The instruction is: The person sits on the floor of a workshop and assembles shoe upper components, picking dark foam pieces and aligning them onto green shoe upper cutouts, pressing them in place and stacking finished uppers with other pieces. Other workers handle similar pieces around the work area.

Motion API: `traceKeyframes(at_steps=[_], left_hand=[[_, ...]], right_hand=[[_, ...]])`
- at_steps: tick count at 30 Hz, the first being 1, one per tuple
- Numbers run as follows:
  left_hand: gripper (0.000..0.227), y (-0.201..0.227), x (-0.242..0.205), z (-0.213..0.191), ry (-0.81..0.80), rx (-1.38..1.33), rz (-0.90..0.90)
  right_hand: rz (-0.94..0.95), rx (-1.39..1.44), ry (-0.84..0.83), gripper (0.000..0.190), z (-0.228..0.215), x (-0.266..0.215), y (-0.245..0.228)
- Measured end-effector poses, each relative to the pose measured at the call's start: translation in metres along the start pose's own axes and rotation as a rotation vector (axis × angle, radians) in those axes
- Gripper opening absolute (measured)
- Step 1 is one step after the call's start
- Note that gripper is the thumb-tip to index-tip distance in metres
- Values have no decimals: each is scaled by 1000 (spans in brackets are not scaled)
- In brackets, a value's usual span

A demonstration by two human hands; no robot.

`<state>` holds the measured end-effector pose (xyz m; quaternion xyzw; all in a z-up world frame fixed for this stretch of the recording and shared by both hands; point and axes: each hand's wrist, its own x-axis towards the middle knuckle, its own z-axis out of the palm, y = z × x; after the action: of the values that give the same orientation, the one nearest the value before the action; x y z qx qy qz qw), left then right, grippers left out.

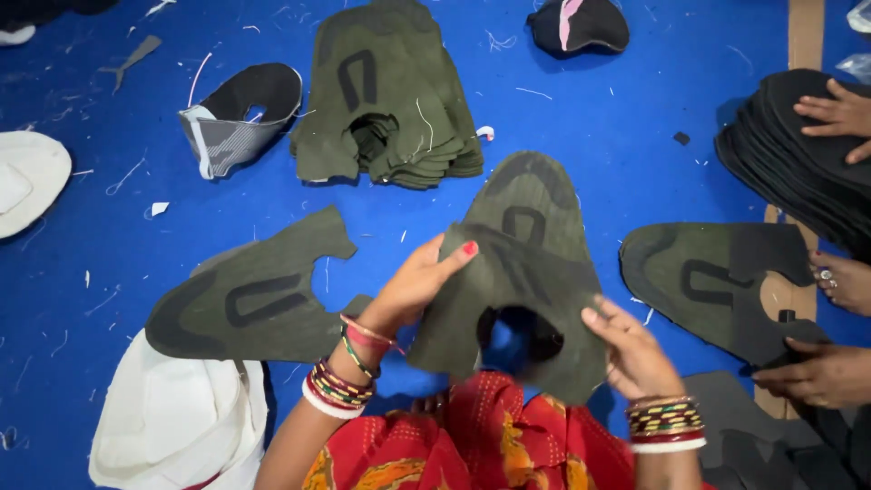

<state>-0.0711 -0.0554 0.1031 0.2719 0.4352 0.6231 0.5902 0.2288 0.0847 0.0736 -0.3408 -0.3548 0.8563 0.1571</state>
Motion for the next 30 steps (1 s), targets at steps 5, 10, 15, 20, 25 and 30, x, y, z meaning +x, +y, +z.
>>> traceKeyframes(at_steps=[5, 10, 15, 20, 25, 30], left_hand=[[64, 16, 29, -7, -9, -459, 7], [73, -25, 75, -48, 90, 398, 313], [73, -74, 77, -57, 178, 743, 363], [48, -64, 46, -34, 313, 1147, 249], [32, -150, 67, -92, 306, 1348, 130], [55, -75, 25, -109, 125, 58, -164]], right_hand=[[-353, -339, 173, 46, 40, 2, -67], [-553, -606, 325, 55, -7, 68, -47], [-630, -898, 420, 59, -65, 119, 9], [-608, -1217, 677, 74, -24, 88, 5], [-598, -1275, 602, 31, -97, 106, 39], [-274, -217, 609, 35, -127, 32, 38]])
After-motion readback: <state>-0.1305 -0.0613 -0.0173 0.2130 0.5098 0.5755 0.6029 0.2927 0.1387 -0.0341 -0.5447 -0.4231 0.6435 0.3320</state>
